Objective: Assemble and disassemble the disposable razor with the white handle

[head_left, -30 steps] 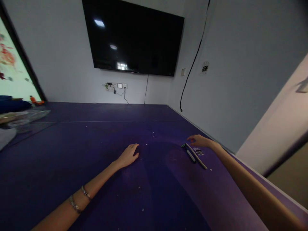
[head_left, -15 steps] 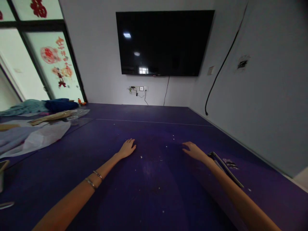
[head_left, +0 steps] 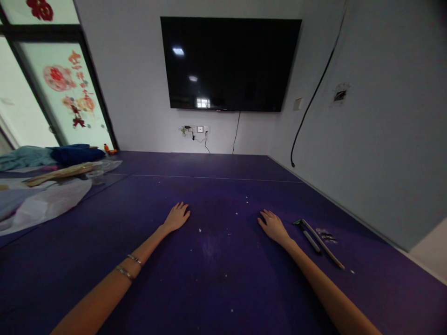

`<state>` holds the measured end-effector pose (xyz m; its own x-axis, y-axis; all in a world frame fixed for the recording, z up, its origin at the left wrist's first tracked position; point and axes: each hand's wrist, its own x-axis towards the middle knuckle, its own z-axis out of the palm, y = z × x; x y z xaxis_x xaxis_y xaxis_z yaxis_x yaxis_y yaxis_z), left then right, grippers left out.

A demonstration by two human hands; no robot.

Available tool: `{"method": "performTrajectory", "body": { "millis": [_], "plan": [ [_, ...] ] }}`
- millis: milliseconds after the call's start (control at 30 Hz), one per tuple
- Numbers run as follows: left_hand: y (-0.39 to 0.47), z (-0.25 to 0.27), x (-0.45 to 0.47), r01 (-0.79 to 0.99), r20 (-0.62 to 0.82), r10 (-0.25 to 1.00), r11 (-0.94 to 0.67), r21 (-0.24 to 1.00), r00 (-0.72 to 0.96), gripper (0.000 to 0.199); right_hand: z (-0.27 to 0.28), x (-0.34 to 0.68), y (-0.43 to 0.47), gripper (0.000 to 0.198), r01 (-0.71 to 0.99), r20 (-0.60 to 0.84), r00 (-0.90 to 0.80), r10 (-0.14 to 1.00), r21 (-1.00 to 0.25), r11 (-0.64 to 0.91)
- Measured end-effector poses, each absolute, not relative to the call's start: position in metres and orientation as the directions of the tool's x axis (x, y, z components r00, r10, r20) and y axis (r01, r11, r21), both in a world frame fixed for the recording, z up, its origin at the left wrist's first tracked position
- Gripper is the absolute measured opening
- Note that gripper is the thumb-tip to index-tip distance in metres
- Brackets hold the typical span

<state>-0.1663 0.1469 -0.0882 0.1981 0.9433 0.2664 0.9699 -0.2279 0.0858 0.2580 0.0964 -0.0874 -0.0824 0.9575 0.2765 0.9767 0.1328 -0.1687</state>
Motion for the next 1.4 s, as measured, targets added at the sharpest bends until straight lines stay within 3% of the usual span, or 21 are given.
{"method": "performTrajectory", "body": {
  "millis": [733, 1033, 1267, 1400],
  "plan": [
    [0.143, -0.081, -0.166, 0.948, 0.305, 0.924, -0.283, 0.147, 0.229, 0.052, -0.084, 0.254, 0.094, 0.047, 0.961, 0.316, -0.042, 0.948, -0.247, 0.125],
    [0.145, -0.078, -0.168, 0.952, 0.296, 0.913, -0.305, 0.038, 0.281, 0.057, -0.068, 0.266, 0.085, 0.041, 0.91, 0.405, -0.03, 0.914, -0.367, 0.193],
    [0.148, -0.081, -0.169, 0.961, 0.303, 0.924, -0.265, 0.074, 0.232, 0.054, -0.042, 0.322, 0.055, 0.041, 0.913, 0.429, 0.147, 0.891, -0.405, 0.044],
    [0.147, -0.08, -0.168, 0.957, 0.298, 0.926, -0.274, 0.1, 0.234, 0.052, -0.036, 0.355, 0.033, 0.035, 0.911, 0.349, 0.261, 0.9, -0.398, -0.11]
  ]
}}
